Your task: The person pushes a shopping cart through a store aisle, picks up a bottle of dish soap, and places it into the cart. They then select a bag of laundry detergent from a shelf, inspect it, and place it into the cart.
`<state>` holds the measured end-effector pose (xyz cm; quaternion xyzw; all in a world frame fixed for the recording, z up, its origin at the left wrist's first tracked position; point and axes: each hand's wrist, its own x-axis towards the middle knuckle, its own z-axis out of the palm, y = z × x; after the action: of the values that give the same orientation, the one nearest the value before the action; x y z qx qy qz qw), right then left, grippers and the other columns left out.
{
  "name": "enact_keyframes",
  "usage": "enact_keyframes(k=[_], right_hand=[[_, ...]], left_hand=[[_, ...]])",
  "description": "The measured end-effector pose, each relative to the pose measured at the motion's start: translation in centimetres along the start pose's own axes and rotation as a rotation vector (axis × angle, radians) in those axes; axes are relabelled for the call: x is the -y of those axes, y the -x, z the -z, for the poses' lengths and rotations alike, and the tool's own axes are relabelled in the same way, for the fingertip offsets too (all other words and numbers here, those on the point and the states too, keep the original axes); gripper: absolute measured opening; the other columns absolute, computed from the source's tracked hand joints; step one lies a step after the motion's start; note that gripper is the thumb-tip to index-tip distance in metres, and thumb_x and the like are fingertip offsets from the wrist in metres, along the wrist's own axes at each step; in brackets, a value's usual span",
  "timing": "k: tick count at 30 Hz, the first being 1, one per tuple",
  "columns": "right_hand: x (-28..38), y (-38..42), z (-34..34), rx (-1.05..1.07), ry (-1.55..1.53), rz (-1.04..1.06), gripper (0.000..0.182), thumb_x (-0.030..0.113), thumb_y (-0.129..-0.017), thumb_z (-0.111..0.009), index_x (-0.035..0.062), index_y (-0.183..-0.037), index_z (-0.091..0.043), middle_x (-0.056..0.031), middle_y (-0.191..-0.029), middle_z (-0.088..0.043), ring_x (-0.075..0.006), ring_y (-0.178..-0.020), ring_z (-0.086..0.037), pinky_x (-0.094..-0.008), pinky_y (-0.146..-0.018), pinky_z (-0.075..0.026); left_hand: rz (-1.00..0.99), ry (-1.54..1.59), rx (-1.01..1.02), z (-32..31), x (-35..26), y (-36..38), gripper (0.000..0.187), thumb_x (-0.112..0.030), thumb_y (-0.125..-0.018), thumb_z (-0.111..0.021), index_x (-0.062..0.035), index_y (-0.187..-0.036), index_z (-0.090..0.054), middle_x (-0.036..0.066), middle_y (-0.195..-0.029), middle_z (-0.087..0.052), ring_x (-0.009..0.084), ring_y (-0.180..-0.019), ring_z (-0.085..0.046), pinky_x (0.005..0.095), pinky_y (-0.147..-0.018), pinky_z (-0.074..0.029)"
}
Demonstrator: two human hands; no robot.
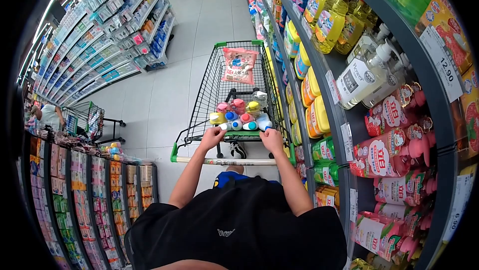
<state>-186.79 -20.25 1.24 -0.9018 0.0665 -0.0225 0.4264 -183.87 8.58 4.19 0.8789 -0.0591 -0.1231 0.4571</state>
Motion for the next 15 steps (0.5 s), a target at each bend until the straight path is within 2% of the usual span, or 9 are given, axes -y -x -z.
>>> enact_keyframes(k=[8, 11, 14, 15], right_hand=[[-0.15, 0.10, -0.02, 0.008, -0.017, 0.003, 0.036, 0.031, -0.079, -0.070, 0.0025, -0.062, -0.057, -0.0143, -0.058, -0.059, -0.0323, -0.057, -0.060, -0.0419, -0.054, -0.045], [-0.50, 0.09, -0.32, -0.004, -0.010, 0.015, 0.036, 0.030, -0.078, -0.072, 0.0036, -0.061, -0.056, -0.0110, -0.056, -0.057, -0.0290, -0.054, -0.058, -0.0395, -0.052, -0.044], [-0.47, -0.07, -0.26, -0.004, 0.003, 0.021, 0.036, 0.030, -0.078, -0.072, 0.0035, -0.061, -0.056, -0.0109, -0.056, -0.058, -0.0290, -0.054, -0.058, -0.0396, -0.052, -0.044], [-0.40, 0.01, -0.19, -0.001, -0.001, 0.016, 0.036, 0.030, -0.078, -0.072, 0.0035, -0.061, -0.056, -0.0109, -0.056, -0.058, -0.0290, -0.054, -0.058, -0.0397, -0.052, -0.044]], left_hand=[[-0.006, -0.001, -0.010, -0.26, 0.61, -0.10, 0.039, -0.032, -0.091, -0.063, 0.0009, -0.070, -0.062, 0.008, -0.059, -0.062, 0.0160, -0.053, -0.057, 0.0320, -0.055, -0.046], [0.011, 0.008, 0.016, -0.19, 0.50, -0.09, 0.035, -0.028, -0.092, -0.063, -0.0004, -0.071, -0.061, 0.004, -0.061, -0.062, 0.0094, -0.055, -0.056, 0.0277, -0.053, -0.044], [0.015, -0.002, 0.020, -0.06, -0.04, 0.01, 0.035, -0.028, -0.092, -0.063, -0.0007, -0.071, -0.061, 0.003, -0.060, -0.062, 0.0092, -0.055, -0.056, 0.0277, -0.053, -0.044], [0.009, 0.014, -0.002, -0.11, -0.28, 0.09, 0.037, -0.028, -0.091, -0.063, 0.0014, -0.069, -0.062, 0.006, -0.058, -0.060, 0.0132, -0.052, -0.055, 0.0309, -0.053, -0.045]])
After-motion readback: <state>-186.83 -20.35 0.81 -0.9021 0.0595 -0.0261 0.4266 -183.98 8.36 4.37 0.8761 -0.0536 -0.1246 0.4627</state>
